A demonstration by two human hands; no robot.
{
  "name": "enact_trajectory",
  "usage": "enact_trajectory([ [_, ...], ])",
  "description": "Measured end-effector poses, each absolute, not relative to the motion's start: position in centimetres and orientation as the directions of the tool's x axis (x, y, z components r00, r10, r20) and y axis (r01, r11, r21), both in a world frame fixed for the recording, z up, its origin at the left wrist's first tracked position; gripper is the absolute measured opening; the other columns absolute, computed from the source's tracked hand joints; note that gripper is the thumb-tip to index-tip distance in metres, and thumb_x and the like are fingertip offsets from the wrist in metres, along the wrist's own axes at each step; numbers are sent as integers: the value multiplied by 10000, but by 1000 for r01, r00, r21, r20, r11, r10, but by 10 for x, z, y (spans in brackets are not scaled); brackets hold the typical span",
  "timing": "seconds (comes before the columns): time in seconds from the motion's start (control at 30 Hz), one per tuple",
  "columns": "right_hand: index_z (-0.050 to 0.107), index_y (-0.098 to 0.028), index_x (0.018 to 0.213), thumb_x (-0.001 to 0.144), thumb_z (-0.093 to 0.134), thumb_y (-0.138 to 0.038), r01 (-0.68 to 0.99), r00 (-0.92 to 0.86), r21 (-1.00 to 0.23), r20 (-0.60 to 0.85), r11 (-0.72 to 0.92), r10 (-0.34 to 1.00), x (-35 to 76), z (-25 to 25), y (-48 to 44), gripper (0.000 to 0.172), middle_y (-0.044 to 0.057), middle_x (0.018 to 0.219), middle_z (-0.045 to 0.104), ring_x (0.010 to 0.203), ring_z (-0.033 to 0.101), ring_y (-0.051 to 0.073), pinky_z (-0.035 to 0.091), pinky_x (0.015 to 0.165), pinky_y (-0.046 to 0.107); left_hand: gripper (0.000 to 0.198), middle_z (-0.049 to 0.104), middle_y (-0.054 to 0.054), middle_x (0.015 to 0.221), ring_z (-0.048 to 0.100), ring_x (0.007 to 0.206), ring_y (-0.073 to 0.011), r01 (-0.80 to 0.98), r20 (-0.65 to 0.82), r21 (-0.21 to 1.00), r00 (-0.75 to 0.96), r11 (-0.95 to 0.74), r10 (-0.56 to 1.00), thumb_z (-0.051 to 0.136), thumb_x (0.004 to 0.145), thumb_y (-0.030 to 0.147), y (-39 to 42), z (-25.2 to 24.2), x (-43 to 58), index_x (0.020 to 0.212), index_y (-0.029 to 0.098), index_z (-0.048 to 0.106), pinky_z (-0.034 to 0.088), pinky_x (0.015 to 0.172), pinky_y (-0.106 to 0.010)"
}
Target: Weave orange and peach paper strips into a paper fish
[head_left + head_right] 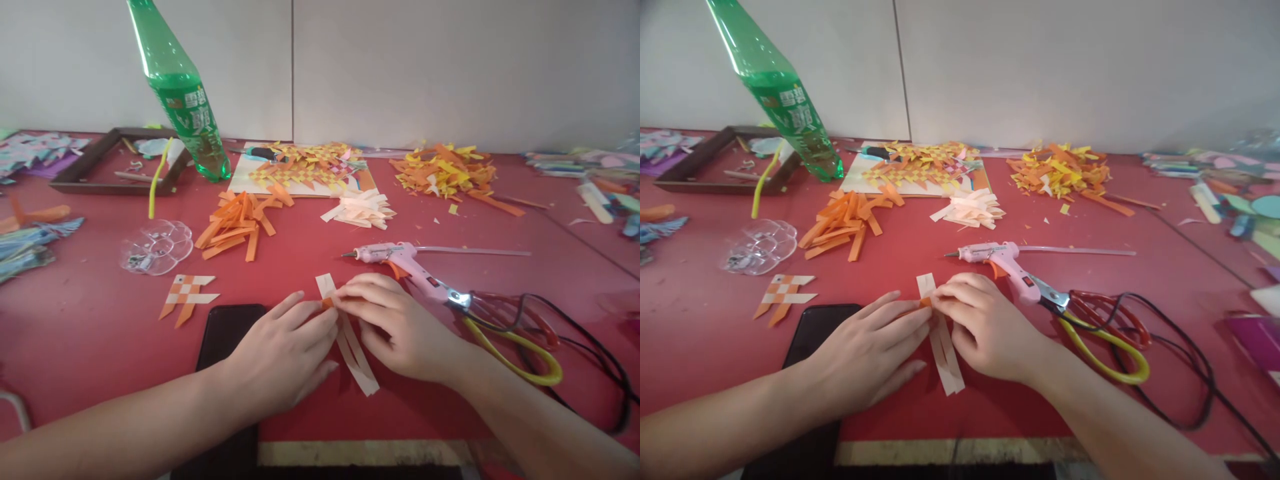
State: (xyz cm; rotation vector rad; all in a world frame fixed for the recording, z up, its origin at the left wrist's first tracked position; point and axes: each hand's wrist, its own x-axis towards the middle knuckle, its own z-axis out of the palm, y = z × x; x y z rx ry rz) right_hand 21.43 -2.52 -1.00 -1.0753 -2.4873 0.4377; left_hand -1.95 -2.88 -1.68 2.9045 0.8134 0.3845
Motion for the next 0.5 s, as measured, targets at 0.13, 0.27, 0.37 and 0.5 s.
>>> enact_trajectory([
  [0.13, 646, -201, 1199, 800, 464, -50, 621, -623, -446, 218, 645, 751, 214, -13, -24, 464, 95, 1190, 663, 1148, 549, 258, 490, 975, 498, 348, 667, -72, 1254, 595, 1136, -252, 491, 224, 157, 827, -857, 515, 503, 953, 348, -29, -18, -20, 1206, 127, 596, 436, 1071, -440],
  [0.27, 633, -199, 1195, 837, 466, -63, 630, -629, -404, 236, 663, 741, 213, -13, -24, 418, 95, 1200, 648, 1148, 554, 249, 489, 978, 464, 326, 691, -70, 1201, 608, 1109, -253, 478, 251, 151, 828, -865, 502, 515, 943, 339, -29, -18, -19, 1160, 121, 621, 444, 1056, -436],
  [0.37, 618, -190, 1146, 873, 496, -113, 708, -535, -324, 334, 628, 776, 219, -4, -23, 309, 115, 1167, 631, 1099, 583, 250, 496, 945, 443, 307, 704, -64, 1173, 617, 1092, -254, 474, 269, 147, 826, -868, 496, 508, 945, 337, -29, -18, -19, 1131, 132, 641, 445, 1045, -442],
  [0.5, 587, -193, 984, 899, 493, -229, 906, -269, -204, 400, 372, 876, 245, 12, -19, 132, 116, 950, 635, 922, 612, 287, 504, 819, 455, 368, 688, -49, 1232, 603, 1124, -253, 467, 266, 132, 833, -874, 486, 489, 955, 350, -28, -18, -20, 1226, 131, 608, 419, 1057, -448],
])
